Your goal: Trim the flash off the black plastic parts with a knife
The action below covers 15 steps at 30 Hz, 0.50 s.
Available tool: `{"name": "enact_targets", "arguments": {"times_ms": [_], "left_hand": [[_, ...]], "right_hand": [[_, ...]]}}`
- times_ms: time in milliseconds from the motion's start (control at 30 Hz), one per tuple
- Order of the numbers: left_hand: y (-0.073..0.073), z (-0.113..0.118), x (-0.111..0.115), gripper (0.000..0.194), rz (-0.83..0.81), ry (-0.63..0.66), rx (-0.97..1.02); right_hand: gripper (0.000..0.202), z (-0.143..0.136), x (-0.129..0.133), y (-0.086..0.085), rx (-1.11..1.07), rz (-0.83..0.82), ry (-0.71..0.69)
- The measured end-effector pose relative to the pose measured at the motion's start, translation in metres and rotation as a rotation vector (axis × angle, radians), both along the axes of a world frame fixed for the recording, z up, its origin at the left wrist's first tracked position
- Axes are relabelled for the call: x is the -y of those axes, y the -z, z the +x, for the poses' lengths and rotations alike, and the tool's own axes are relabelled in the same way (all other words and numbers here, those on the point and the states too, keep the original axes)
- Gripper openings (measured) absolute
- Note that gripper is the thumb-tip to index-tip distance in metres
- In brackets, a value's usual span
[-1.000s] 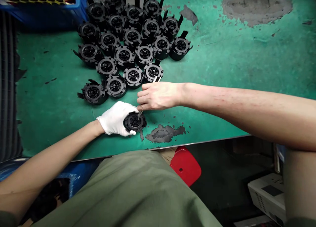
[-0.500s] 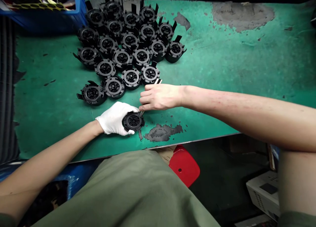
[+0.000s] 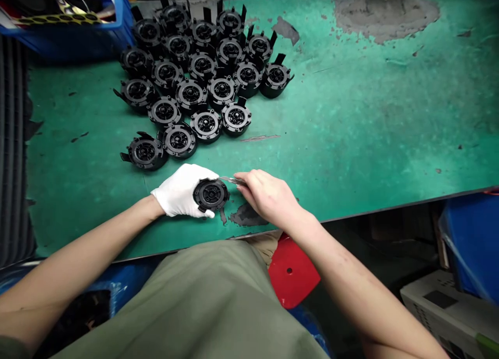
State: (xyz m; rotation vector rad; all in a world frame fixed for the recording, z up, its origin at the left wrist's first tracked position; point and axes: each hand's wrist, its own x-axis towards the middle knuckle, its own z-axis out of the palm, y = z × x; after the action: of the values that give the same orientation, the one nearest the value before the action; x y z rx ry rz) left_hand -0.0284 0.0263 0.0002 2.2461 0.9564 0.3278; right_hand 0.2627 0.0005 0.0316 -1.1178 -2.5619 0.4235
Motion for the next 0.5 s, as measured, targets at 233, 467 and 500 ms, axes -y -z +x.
{"name": "enact_targets", "arguments": {"times_ms": [233, 467, 500], "left_hand": [[-0.003, 0.002, 0.000, 0.076, -0.012, 0.003, -0.002], [-0.006, 0.003, 0.000, 0.077, -0.006, 0.004, -0.024], [-0.006, 0.003, 0.000, 0.076, -0.007, 0.009, -0.028]], "right_hand": [[0.029, 0.002, 0.000, 0.003, 0.147, 0.013, -0.129], [0.028, -0.001, -0.008, 0.001, 0.161, 0.070, -0.169], [0.028, -0.001, -0.007, 0.001, 0.171, 0.079, -0.167]]}}
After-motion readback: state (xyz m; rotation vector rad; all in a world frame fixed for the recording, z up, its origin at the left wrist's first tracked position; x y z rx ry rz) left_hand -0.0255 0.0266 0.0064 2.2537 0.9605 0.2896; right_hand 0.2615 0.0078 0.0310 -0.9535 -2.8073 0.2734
